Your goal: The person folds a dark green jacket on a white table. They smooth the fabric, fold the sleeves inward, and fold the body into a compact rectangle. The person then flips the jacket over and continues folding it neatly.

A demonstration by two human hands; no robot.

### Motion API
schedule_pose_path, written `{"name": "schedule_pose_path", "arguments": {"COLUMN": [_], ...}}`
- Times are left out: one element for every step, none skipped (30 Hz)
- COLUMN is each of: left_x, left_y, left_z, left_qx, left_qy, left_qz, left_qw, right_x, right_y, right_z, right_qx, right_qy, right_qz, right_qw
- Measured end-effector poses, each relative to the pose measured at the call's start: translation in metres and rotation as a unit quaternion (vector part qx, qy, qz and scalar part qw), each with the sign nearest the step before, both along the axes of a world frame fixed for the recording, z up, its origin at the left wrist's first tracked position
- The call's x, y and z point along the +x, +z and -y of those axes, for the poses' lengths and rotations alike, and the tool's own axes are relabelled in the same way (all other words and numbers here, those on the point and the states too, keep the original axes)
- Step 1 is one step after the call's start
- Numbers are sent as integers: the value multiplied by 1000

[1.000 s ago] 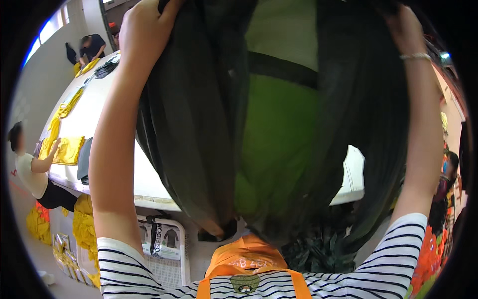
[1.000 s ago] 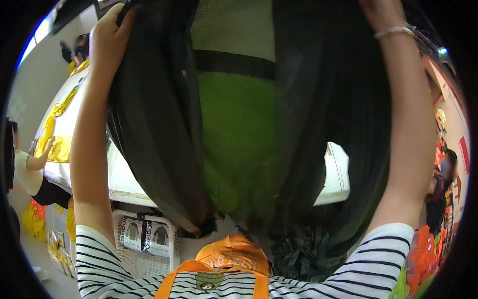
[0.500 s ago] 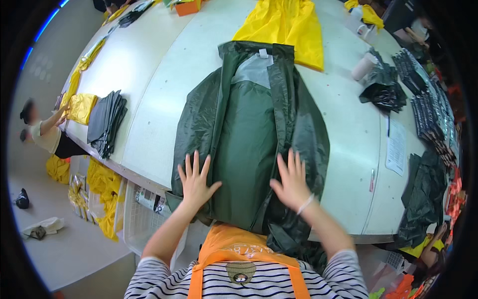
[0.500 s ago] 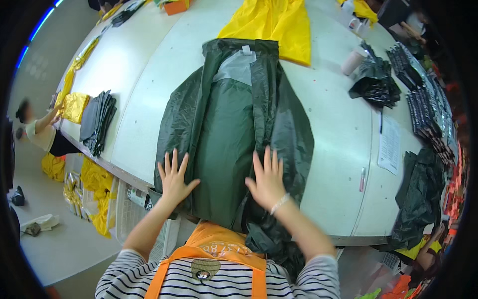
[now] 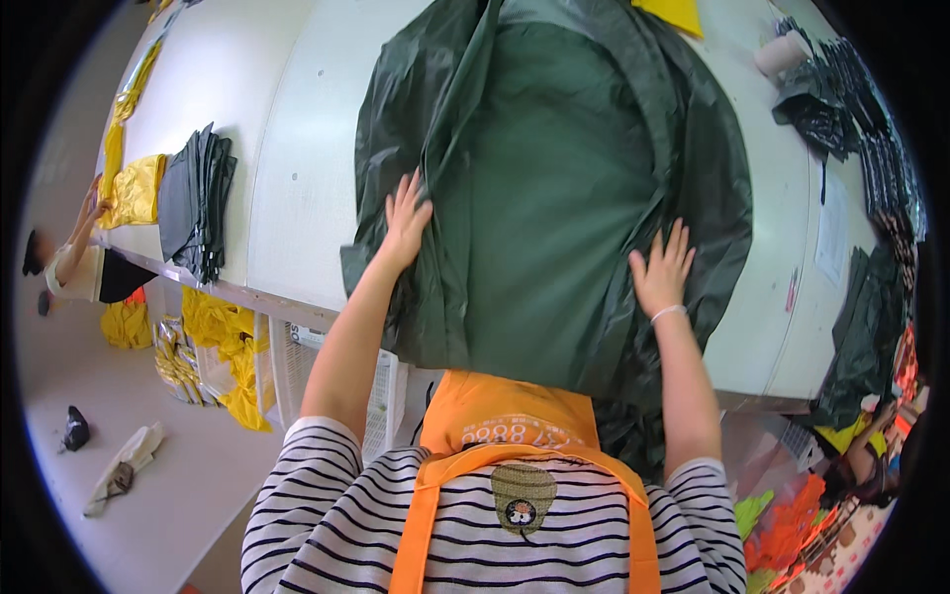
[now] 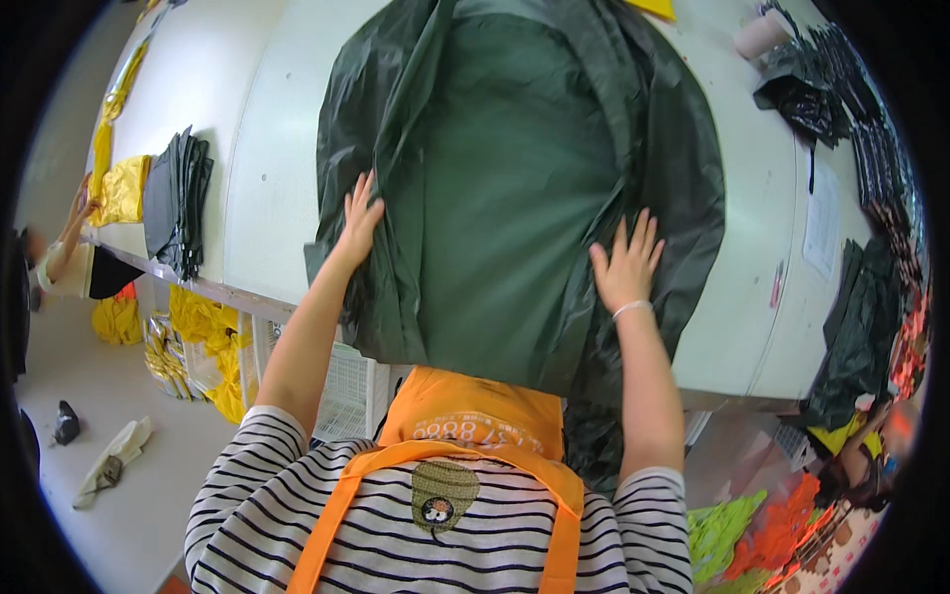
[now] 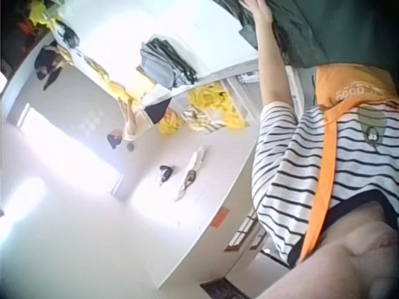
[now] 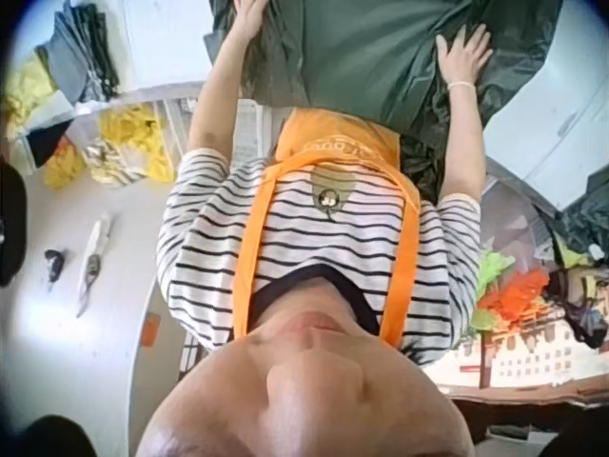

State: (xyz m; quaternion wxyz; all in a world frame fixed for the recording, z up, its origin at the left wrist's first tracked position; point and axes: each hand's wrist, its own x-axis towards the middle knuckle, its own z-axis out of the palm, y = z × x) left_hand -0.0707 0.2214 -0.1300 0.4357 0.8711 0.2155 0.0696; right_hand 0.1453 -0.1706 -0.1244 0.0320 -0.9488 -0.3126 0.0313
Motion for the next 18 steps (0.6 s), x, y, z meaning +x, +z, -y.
{"name": "schedule_pose_path", "arguments": {"left_x": [5, -1, -4, -10, -4, 2, 3, 1, 1, 4, 2, -2, -8, -12, -22, -32, -48, -58], "left_y": [-3, -20, -19, -15, 20, 39, 47, 46, 45, 60, 65, 67, 70, 80, 88, 82, 72, 77], "left_z": [-9, -32, -41, -50, -37, -26, -18, -18, -17, -7, -7, -11, -16, -25, -40, -66, -100, -123], "left_qx": [-100, -251, -401, -533, -560, -522, -479, -491, -504, -462, -454, -323, -185, -20, 147, 187, 212, 260], "left_qy": [55, 84, 82, 99, 117, 68, 18, -7, -35, -55, -56, -70, -81, -91, -94, -32, 16, 87], "left_qz": [15, -7, -11, -25, -53, 19, 92, 89, 86, 63, 77, 62, 46, 9, -29, -86, -86, -103], "left_qw": [993, 964, 912, 840, 818, 850, 873, 866, 859, 883, 886, 942, 978, 996, 984, 978, 973, 956], "right_x": [7, 2, -5, -17, -37, -67, -110, -147, -176, -202, -220, -222, -219, -213, -207, -204, -203, -200], "right_y": [1, 14, 33, 52, 72, 89, 101, 106, 97, 83, 72, 63, 52, 33, 34, 30, 25, 26], "right_z": [-4, -21, -39, -62, -89, -117, -146, -171, -192, -212, -223, -227, -231, -227, -220, -215, -210, -207], "right_qx": [-7, -19, -34, 52, 233, 286, 350, 287, 254, 244, 232, 254, 276, 299, 300, 279, 258, 234], "right_qy": [-7, -36, -69, -46, 27, 63, 24, 4, -15, -22, -22, -48, -74, -71, -44, -21, 3, 6], "right_qz": [-5, 22, 49, 113, 74, 5, -160, -310, -422, -366, -309, -341, -372, -413, -433, -424, -414, -437], "right_qw": [1000, 999, 996, 991, 969, 956, 923, 906, 870, 898, 922, 904, 883, 858, 849, 861, 873, 868]}}
